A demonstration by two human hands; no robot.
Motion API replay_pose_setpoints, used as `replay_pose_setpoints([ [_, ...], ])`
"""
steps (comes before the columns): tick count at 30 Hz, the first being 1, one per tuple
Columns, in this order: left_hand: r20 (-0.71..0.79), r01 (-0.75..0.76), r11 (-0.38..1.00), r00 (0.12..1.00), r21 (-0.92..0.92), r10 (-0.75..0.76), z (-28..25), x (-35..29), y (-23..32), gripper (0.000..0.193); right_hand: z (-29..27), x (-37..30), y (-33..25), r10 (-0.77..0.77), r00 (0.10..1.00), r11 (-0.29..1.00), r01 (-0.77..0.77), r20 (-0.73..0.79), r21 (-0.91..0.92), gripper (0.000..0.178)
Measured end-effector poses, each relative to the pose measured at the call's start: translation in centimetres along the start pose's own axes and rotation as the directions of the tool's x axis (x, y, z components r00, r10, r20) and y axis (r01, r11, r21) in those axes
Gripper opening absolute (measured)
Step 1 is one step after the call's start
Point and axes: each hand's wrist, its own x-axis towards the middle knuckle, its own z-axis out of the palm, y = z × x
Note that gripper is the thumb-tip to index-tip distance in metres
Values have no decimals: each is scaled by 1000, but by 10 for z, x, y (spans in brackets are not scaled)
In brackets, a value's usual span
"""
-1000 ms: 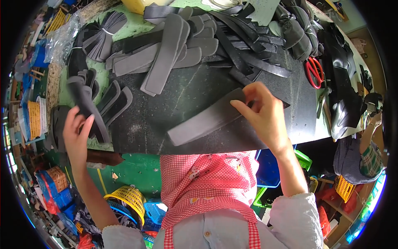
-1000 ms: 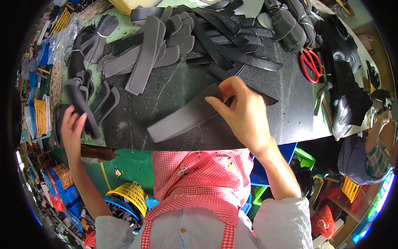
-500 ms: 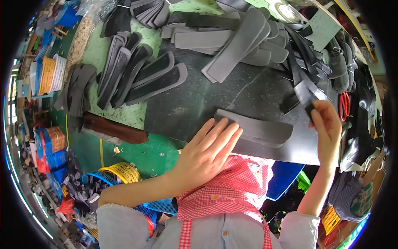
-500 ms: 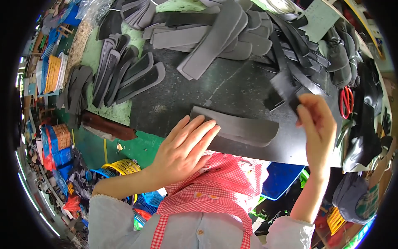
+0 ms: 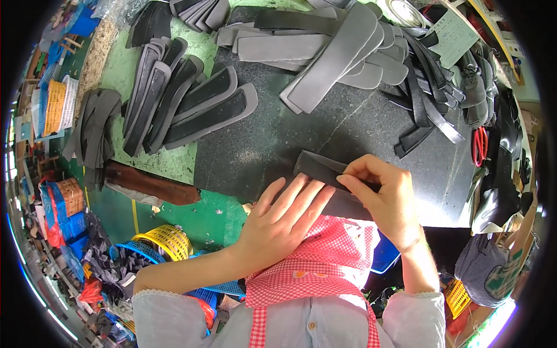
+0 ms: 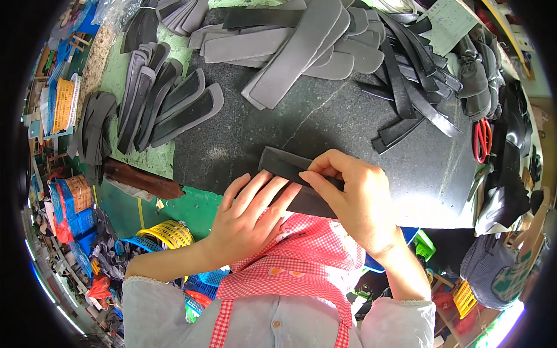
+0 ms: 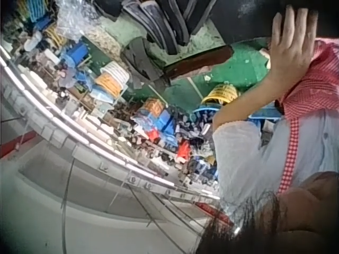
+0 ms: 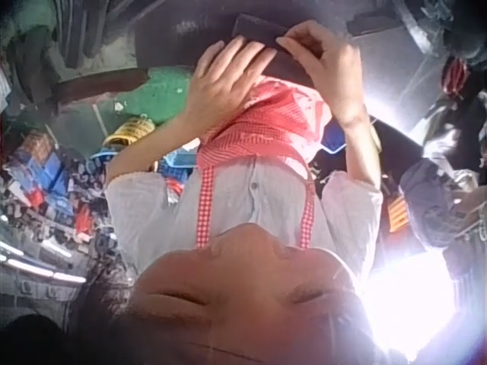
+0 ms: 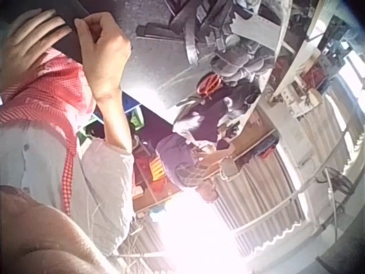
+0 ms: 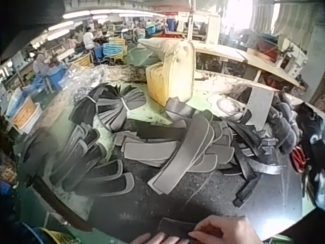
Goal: Applying double-sided adhesive strips to shoe upper components at a workbench.
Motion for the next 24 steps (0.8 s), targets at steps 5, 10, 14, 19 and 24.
replay_pose_setpoints([
  [5,-56,13,981,998,-192,-24,2,-6,-6,44,3,4,3,-7,1000,999,7,0,38,13],
  [10,-59,-12,970,998,-242,-2,-1,-5,-8,41,1,6,3,17,1000,999,-16,-22,33,10],
  [14,-100,-36,961,995,-273,9,-3,-3,-9,42,-2,7,3,47,999,998,-47,-13,36,9],
  [19,-26,36,976,999,-215,-43,-6,11,-1,62,-3,4,-3,-37,998,989,30,-45,-147,15],
  [24,0,45,996,999,-74,-45,-3,3,-2,58,-43,-21,14,145,986,986,-151,-78,-74,18],
])
